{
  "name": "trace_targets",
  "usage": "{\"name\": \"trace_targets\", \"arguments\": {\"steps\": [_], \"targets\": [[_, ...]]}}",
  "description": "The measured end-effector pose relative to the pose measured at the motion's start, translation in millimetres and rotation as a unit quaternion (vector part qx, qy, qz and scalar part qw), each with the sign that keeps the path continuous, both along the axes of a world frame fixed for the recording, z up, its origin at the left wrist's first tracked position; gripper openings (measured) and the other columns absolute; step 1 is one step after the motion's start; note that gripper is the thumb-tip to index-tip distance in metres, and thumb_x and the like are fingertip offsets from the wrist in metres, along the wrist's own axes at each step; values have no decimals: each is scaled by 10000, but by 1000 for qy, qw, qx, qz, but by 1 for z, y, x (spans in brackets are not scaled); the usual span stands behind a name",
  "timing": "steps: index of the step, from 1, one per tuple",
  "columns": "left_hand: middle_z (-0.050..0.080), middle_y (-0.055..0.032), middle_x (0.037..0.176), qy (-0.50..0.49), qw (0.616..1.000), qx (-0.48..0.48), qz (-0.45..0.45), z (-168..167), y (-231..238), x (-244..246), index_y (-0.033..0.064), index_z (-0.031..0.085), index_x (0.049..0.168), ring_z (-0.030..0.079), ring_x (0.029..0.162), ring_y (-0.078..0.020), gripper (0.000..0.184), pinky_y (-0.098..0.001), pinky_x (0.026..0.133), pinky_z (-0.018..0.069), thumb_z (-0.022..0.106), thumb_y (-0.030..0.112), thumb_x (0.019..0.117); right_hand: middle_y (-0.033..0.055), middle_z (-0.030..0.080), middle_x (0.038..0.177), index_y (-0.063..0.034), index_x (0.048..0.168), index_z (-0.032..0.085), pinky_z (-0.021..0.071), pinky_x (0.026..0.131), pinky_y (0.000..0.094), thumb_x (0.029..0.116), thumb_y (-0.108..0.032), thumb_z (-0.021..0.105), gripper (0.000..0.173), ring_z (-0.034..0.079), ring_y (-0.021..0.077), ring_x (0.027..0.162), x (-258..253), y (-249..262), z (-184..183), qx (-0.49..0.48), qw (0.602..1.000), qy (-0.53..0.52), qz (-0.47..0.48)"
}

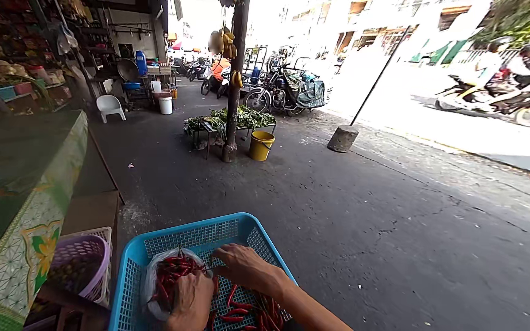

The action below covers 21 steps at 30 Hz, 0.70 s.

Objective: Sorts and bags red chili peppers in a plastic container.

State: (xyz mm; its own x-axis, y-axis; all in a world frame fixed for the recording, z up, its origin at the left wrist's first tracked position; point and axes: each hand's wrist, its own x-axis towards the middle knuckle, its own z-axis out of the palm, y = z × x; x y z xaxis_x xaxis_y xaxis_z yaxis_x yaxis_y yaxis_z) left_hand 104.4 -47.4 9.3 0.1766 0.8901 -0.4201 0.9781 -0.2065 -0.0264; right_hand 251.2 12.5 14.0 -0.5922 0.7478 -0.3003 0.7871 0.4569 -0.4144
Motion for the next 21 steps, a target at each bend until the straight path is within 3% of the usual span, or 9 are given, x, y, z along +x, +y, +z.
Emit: {"name": "trace_targets", "arguments": {"steps": [3, 5, 8, 10, 14, 16, 18, 21], "targets": [[699, -233, 1201, 11, 998, -35, 53, 11, 11, -17, -17, 694, 1154, 662, 1148, -412, 430, -566, 912, 506, 446, 326, 1080, 253, 613, 1319, 7, 1325, 609, 430, 997, 644, 1013, -349, 643, 475, 562, 440, 1264, 26, -12, 7, -98, 984, -150, -11], [704, -225, 1202, 14, 996, -25, 81, 13, 15, -25, 4, 701, 1160, 657, 1168, -408, 467, -579, 927, 496, 436, 379, 1080, 256, 618, 1300, 5, 1339, 593, 418, 1016, 636, 938, -393, 739, 583, 579, 439, 1233, 45, -25, -4, -93, 985, -148, -1], [719, -245, 1130, -19, 995, 22, 96, 8, 15, -28, 10, 634, 1283, 680, 1110, -435, 521, -589, 914, 508, 463, 457, 1077, 279, 555, 1378, -22, 1421, 534, 350, 1090, 635, 826, -416, 849, 780, 526, 465, 1277, 57, -45, -20, -69, 987, -147, 8], [723, -252, 1070, -28, 995, 34, 91, 7, 12, -24, -1, 588, 1310, 694, 1063, -441, 610, -578, 892, 521, 485, 540, 1049, 300, 514, 1402, -37, 1435, 511, 382, 1045, 652, 782, -368, 894, 825, 510, 494, 1270, 54, -55, -23, -73, 985, -153, 3], [727, -236, 1035, -9, 999, 12, 41, 6, 4, -13, -1, 575, 1318, 705, 1021, -423, 740, -568, 873, 523, 556, 651, 967, 316, 451, 1437, -65, 1463, 482, 475, 912, 662, 778, -219, 903, 818, 514, 536, 1226, 48, -58, -26, -110, 986, -126, -8], [723, -235, 1075, 4, 1000, -8, 11, 2, 2, -10, 4, 563, 1349, 702, 1026, -423, 734, -569, 872, 523, 626, 612, 944, 314, 470, 1418, -42, 1437, 502, 488, 898, 651, 793, -174, 888, 762, 550, 528, 1184, 47, -57, -26, -112, 987, -114, 11], [703, -248, 1147, 21, 999, -27, -11, -2, 1, -8, -4, 571, 1350, 691, 1050, -431, 627, -572, 874, 525, 659, 486, 969, 312, 495, 1380, -2, 1374, 543, 492, 897, 635, 811, -138, 862, 661, 573, 510, 1153, 46, -56, -27, -114, 987, -109, 37], [705, -227, 1167, 24, 999, -15, -39, -7, 0, -8, 12, 647, 1270, 696, 1043, -419, 415, -557, 838, 536, 581, 347, 1035, 303, 532, 1341, 43, 1268, 610, 493, 887, 628, 846, -84, 812, 484, 596, 492, 1114, 44, -55, -27, -117, 987, -95, 58]]}}
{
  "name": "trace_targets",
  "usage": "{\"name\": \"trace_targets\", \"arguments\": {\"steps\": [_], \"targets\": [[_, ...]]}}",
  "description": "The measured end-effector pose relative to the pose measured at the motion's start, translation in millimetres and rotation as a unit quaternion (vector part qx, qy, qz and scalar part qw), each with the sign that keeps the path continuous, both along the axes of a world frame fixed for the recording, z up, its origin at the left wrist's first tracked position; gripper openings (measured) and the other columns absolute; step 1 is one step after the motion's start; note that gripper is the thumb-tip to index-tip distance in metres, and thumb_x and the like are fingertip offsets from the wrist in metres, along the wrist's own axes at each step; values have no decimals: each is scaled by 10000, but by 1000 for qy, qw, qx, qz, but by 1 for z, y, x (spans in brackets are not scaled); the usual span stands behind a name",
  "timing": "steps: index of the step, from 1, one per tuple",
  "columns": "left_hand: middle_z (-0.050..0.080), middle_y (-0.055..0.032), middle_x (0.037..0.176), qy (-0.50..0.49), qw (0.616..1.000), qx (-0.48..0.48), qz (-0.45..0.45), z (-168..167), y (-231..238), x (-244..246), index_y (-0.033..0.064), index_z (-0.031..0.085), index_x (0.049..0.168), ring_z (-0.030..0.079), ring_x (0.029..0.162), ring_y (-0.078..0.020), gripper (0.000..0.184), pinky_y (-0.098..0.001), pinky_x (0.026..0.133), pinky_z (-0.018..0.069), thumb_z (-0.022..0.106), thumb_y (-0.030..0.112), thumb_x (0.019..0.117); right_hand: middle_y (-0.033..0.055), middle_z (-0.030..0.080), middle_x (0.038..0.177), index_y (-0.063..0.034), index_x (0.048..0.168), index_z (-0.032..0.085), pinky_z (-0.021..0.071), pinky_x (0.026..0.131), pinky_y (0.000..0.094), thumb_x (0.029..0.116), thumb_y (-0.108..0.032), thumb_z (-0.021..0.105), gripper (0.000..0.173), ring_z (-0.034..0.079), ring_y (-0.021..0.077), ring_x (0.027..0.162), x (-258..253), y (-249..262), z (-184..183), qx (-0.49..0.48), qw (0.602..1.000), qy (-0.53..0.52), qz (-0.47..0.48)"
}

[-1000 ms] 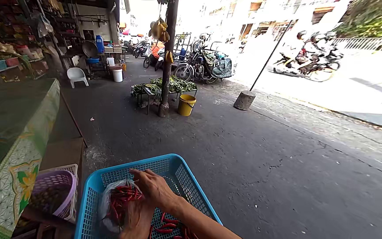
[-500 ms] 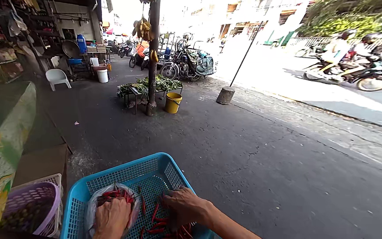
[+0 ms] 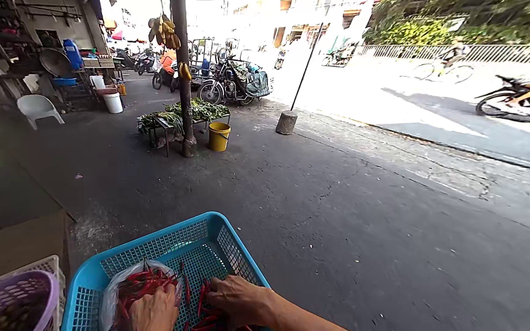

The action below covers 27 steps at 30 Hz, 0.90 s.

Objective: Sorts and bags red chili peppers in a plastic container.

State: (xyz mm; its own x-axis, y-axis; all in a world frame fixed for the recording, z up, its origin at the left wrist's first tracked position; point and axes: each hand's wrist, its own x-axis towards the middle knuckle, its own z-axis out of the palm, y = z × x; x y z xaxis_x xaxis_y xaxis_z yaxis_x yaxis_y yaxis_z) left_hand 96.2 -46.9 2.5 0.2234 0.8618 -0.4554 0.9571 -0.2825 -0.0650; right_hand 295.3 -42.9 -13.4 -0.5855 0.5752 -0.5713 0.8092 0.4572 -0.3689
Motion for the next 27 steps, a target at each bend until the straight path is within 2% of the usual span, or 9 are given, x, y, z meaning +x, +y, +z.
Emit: {"name": "trace_targets", "arguments": {"steps": [2, 5, 11, 16, 18, 20, 22, 24, 27], "targets": [[722, -206, 1127, -33, 999, 33, -9, -2, 1, -4, 25, 704, 1167, 706, 1020, -405, 361, -562, 811, 537, 528, 321, 1058, 305, 534, 1345, 31, 1273, 618, 489, 898, 635, 854, -49, 785, 458, 593, 495, 1130, 1, -1, 3, -7, 1000, -6, -15], [730, -188, 1028, -105, 989, 99, -10, -5, 1, -16, 31, 741, 1034, 718, 959, -392, 314, -562, 762, 546, 553, 282, 1041, 311, 514, 1363, -1, 1307, 606, 487, 919, 635, 859, -24, 758, 473, 568, 503, 1172, 3, -5, 5, -9, 998, -40, -52], [727, -180, 917, -213, 955, 205, 7, -4, 3, -29, 35, 767, 975, 727, 866, -386, 253, -564, 699, 553, 645, 256, 992, 307, 592, 1226, 87, 1103, 673, 485, 952, 599, 928, 44, 634, 184, 577, 470, 1177, 7, 1, 5, -15, 998, -5, -53], [717, -235, 1111, -114, 993, -19, -20, 5, 5, -16, 27, 689, 1198, 687, 1065, -437, 350, -601, 870, 515, 493, 294, 1085, 281, 672, 1070, 95, 997, 714, 465, 965, 574, 964, -6, 618, 144, 624, 441, 1089, 16, 22, 20, 16, 996, 64, -55], [725, -228, 1077, -122, 992, -19, -35, 3, 5, -14, 30, 691, 1190, 695, 1041, -432, 362, -594, 854, 517, 496, 317, 1084, 262, 681, 1067, 78, 1009, 732, 484, 953, 543, 963, -18, 633, 146, 637, 410, 1069, 17, 33, 37, 40, 992, 91, -83], [743, -205, 978, -198, 976, 83, -25, -4, 5, -22, 43, 739, 1105, 722, 934, -423, 383, -608, 777, 533, 559, 377, 1050, 237, 686, 1028, 65, 1000, 742, 521, 889, 487, 947, -14, 659, 127, 657, 360, 984, 17, 43, 51, 76, 981, 145, -104], [747, -166, 895, -279, 931, 236, -7, -12, 7, -32, 64, 777, 1012, 739, 821, -396, 337, -608, 677, 561, 635, 370, 997, 220, 686, 1006, 59, 989, 739, 566, 816, 431, 940, -14, 676, 108, 679, 308, 892, 12, 50, 65, 100, 969, 192, -116], [747, -152, 905, -317, 886, 338, 24, -14, 13, -43, 63, 778, 1024, 741, 800, -380, 292, -599, 646, 566, 633, 313, 988, 208, 684, 1012, 57, 1003, 737, 584, 777, 376, 939, -19, 684, 113, 687, 261, 845, 3, 56, 76, 114, 957, 233, -126], [750, -130, 946, -396, 828, 390, 79, -11, 22, -58, 48, 744, 1109, 740, 814, -319, 327, -548, 702, 584, 539, 288, 1026, 178, 683, 1008, 58, 1015, 729, 597, 713, 299, 934, -33, 704, 124, 689, 183, 769, -8, 64, 83, 109, 935, 303, -148]]}}
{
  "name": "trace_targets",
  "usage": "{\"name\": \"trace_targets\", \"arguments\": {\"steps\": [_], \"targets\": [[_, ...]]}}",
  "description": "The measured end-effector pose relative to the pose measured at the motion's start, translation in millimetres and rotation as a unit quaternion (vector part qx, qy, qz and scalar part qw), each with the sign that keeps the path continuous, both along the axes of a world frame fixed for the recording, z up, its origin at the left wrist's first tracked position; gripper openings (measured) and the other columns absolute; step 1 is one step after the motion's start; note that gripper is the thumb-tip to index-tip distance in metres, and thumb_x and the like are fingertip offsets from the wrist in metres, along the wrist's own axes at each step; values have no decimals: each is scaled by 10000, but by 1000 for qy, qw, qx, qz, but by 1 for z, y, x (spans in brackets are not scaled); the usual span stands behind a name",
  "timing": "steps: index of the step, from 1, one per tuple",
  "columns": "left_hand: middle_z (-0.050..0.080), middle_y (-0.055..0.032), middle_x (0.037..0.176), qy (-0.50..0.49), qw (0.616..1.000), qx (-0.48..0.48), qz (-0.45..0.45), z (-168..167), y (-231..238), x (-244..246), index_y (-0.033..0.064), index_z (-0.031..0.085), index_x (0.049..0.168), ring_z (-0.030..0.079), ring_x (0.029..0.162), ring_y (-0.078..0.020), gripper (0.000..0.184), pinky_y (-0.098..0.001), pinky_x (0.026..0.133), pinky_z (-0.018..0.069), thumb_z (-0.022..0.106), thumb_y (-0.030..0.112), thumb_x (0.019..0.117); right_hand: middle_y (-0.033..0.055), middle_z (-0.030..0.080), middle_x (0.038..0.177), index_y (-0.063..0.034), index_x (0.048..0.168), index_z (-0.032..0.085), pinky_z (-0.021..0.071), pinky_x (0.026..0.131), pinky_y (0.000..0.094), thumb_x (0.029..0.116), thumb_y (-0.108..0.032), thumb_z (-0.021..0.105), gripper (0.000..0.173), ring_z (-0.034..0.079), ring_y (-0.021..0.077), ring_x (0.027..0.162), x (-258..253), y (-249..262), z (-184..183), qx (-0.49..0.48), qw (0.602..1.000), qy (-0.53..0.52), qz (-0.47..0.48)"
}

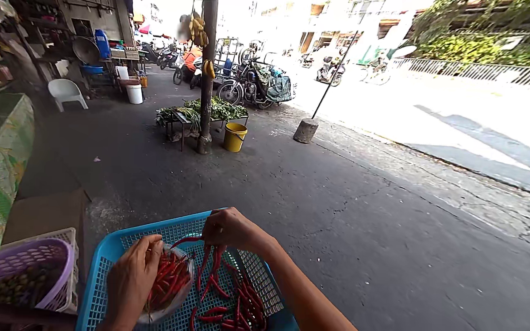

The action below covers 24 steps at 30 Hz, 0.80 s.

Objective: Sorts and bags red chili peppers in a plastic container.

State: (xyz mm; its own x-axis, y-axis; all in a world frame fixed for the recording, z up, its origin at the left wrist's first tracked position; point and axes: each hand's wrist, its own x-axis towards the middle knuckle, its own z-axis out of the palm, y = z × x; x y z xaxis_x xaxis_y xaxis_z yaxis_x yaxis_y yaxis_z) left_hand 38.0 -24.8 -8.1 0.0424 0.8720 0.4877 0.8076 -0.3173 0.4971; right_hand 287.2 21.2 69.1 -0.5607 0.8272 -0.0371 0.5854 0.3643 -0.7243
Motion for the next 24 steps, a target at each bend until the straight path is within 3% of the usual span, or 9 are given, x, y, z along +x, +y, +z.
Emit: {"name": "trace_targets", "arguments": {"steps": [2, 4, 6, 8, 11, 15, 19, 24], "targets": [[754, -120, 1000, -101, 995, -23, -2, 7, 0, -5, 30, 720, 1157, 740, 884, -252, 336, -471, 797, 593, 521, 276, 1043, 154, 677, 1011, 58, 1025, 720, 611, 696, 277, 931, -42, 717, 138, 695, 148, 752, -8, 4, -5, -26, 998, 46, -14], [740, -98, 1085, -215, 970, -115, -15, 16, -2, -7, 25, 678, 1223, 716, 963, -170, 325, -366, 833, 578, 516, 256, 1062, 127, 693, 990, 72, 1030, 704, 623, 697, 276, 929, -17, 710, 135, 706, 129, 754, -14, 7, -15, -74, 991, 108, -34], [719, -90, 1137, -337, 914, -224, -24, 22, -3, -5, 25, 629, 1277, 703, 995, -143, 288, -322, 815, 573, 509, 200, 1081, 72, 715, 907, 57, 1001, 680, 621, 684, 263, 935, 37, 673, 69, 710, 107, 732, -17, 6, -31, -150, 967, 195, -67], [710, -97, 1195, -406, 860, -308, -38, 25, -4, 1, 49, 587, 1341, 706, 1027, -169, 306, -340, 831, 578, 471, 199, 1101, 48, 736, 859, 22, 972, 682, 631, 668, 276, 931, 75, 655, 72, 720, 115, 709, -15, 8, -50, -194, 939, 269, -94], [698, -94, 1252, -404, 831, -372, -87, 18, -6, 9, 81, 567, 1403, 692, 1081, -186, 364, -349, 838, 573, 449, 262, 1110, 51, 739, 866, -11, 974, 710, 645, 639, 292, 935, 61, 668, 92, 726, 121, 700, -7, 12, -68, -200, 926, 304, -106], [694, -108, 1279, -327, 853, -375, -155, 8, -6, 15, 75, 559, 1440, 697, 1049, -209, 400, -374, 805, 584, 469, 270, 1102, 48, 738, 868, -42, 975, 715, 637, 614, 279, 941, 35, 652, 105, 719, 104, 698, -2, 15, -77, -217, 914, 335, -75], [734, -96, 1037, -300, 863, -355, -196, -2, -1, 23, 62, 622, 1372, 689, 750, -133, 333, -287, 632, 584, 541, 180, 1071, 32, 732, 851, -37, 946, 712, 635, 615, 267, 937, 42, 654, 98, 712, 98, 688, -3, 17, -77, -235, 910, 335, -72], [735, -69, 926, -298, 859, -377, -175, 4, 6, 34, 14, 673, 1263, 667, 705, -82, 262, -223, 615, 544, 587, 127, 1042, 42, 734, 836, -26, 938, 695, 642, 608, 295, 936, 16, 664, 53, 725, 123, 694, -1, 26, -80, -231, 917, 324, -36]]}}
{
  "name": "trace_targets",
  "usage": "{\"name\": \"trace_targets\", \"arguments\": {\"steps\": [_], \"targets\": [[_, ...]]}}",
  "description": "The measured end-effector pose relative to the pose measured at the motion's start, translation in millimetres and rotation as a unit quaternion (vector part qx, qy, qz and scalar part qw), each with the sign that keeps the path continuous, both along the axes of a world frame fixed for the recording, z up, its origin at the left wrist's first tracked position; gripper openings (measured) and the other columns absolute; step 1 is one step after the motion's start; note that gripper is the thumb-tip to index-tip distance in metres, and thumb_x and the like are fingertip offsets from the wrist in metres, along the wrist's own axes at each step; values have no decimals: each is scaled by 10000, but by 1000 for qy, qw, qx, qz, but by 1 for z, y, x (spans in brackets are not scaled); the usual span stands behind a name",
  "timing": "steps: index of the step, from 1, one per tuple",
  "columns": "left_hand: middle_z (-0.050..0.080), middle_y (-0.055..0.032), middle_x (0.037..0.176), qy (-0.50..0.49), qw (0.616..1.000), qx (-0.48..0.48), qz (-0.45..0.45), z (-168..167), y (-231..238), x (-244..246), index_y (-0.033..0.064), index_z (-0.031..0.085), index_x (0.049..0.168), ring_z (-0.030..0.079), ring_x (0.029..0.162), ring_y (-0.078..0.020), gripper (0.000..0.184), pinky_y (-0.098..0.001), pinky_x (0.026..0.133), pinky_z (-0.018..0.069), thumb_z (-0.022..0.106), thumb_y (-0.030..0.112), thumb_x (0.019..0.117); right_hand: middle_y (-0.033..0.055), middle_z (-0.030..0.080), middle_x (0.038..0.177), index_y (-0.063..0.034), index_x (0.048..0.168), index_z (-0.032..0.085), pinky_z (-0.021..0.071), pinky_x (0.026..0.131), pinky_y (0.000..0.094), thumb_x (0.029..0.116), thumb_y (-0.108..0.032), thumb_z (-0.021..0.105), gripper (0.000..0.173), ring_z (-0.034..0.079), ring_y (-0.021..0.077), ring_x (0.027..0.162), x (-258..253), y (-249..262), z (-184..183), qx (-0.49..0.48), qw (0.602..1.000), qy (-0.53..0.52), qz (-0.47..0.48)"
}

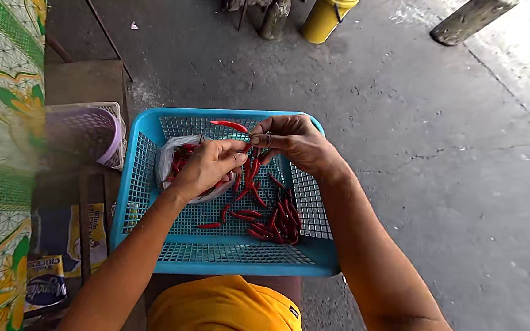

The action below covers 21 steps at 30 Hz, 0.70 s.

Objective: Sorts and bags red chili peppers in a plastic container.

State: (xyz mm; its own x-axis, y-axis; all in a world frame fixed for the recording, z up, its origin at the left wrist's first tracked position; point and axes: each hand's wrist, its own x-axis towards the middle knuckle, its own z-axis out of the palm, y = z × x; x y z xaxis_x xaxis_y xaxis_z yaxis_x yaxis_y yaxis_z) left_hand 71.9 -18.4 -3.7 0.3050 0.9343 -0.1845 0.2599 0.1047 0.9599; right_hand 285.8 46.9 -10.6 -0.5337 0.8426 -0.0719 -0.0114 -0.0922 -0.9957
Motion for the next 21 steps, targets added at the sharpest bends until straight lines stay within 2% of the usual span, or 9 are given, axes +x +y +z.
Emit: {"name": "trace_targets", "arguments": {"steps": [3, 5, 6, 8, 10, 12, 14, 16, 21], "targets": [[757, -39, 883, 3, 999, 25, -28, -7, 6, -2, 8, 735, 1123, 692, 725, -53, 192, -210, 658, 568, 612, 123, 1030, 16, 724, 807, -46, 958, 688, 634, 594, 276, 951, -32, 671, 23, 717, 103, 675, 0, 1, -1, 38, 999, -22, -3], [759, -18, 859, 53, 991, 122, -13, -11, 2, 0, 45, 756, 1103, 707, 727, -50, 197, -224, 694, 596, 621, 167, 1030, -1, 722, 801, -56, 981, 686, 623, 590, 260, 963, -74, 671, 30, 711, 89, 674, 2, 3, -5, 75, 996, -52, -14], [755, -8, 839, 109, 972, 206, 17, -13, -1, 2, 74, 766, 1096, 704, 705, -61, 201, -251, 676, 599, 617, 192, 1032, -7, 721, 803, -58, 990, 688, 612, 585, 253, 963, -94, 673, 47, 703, 82, 673, 3, 5, -8, 97, 993, -68, -18], [753, -35, 844, 224, 892, 381, 96, -14, -3, 4, 101, 776, 1088, 696, 699, -136, 205, -334, 621, 546, 612, 200, 1015, -25, 714, 813, -62, 1011, 691, 593, 577, 235, 960, -123, 680, 80, 689, 59, 672, 6, 9, -13, 136, 985, -101, -26], [720, -70, 856, 289, 821, 472, 140, -12, 0, 3, 104, 779, 1084, 673, 755, -206, 197, -347, 626, 511, 630, 202, 1001, -35, 709, 804, -65, 1005, 697, 580, 565, 215, 956, -132, 687, 83, 677, 37, 659, 8, 11, -15, 153, 980, -124, -32], [718, -89, 973, 335, 799, 478, 142, -11, 1, 0, 130, 773, 1149, 647, 913, -263, 227, -374, 727, 498, 640, 234, 998, -29, 710, 803, -61, 994, 704, 571, 561, 208, 958, -123, 684, 75, 670, 35, 653, 7, 10, -15, 159, 979, -128, -27], [719, -99, 1098, 387, 791, 460, 112, -15, 0, -2, 158, 753, 1234, 628, 1070, -309, 288, -455, 868, 456, 627, 286, 1009, -37, 704, 808, -69, 989, 700, 561, 563, 202, 960, -131, 676, 72, 659, 28, 650, 4, 7, -14, 166, 978, -128, -12], [727, -66, 1079, 425, 777, 455, 95, -22, 1, -3, 187, 761, 1219, 626, 1069, -290, 280, -491, 926, 392, 607, 314, 1022, -38, 706, 818, -72, 994, 698, 575, 574, 214, 964, -144, 670, 83, 669, 38, 661, 1, 5, -12, 170, 978, -122, 7], [719, -50, 1012, 451, 779, 429, 79, -25, 2, -5, 197, 779, 1163, 633, 972, -272, 250, -498, 902, 379, 602, 312, 1029, -36, 720, 811, -72, 987, 701, 597, 582, 231, 962, -116, 674, 57, 685, 52, 657, -5, 1, -10, 139, 985, -101, 27]]}}
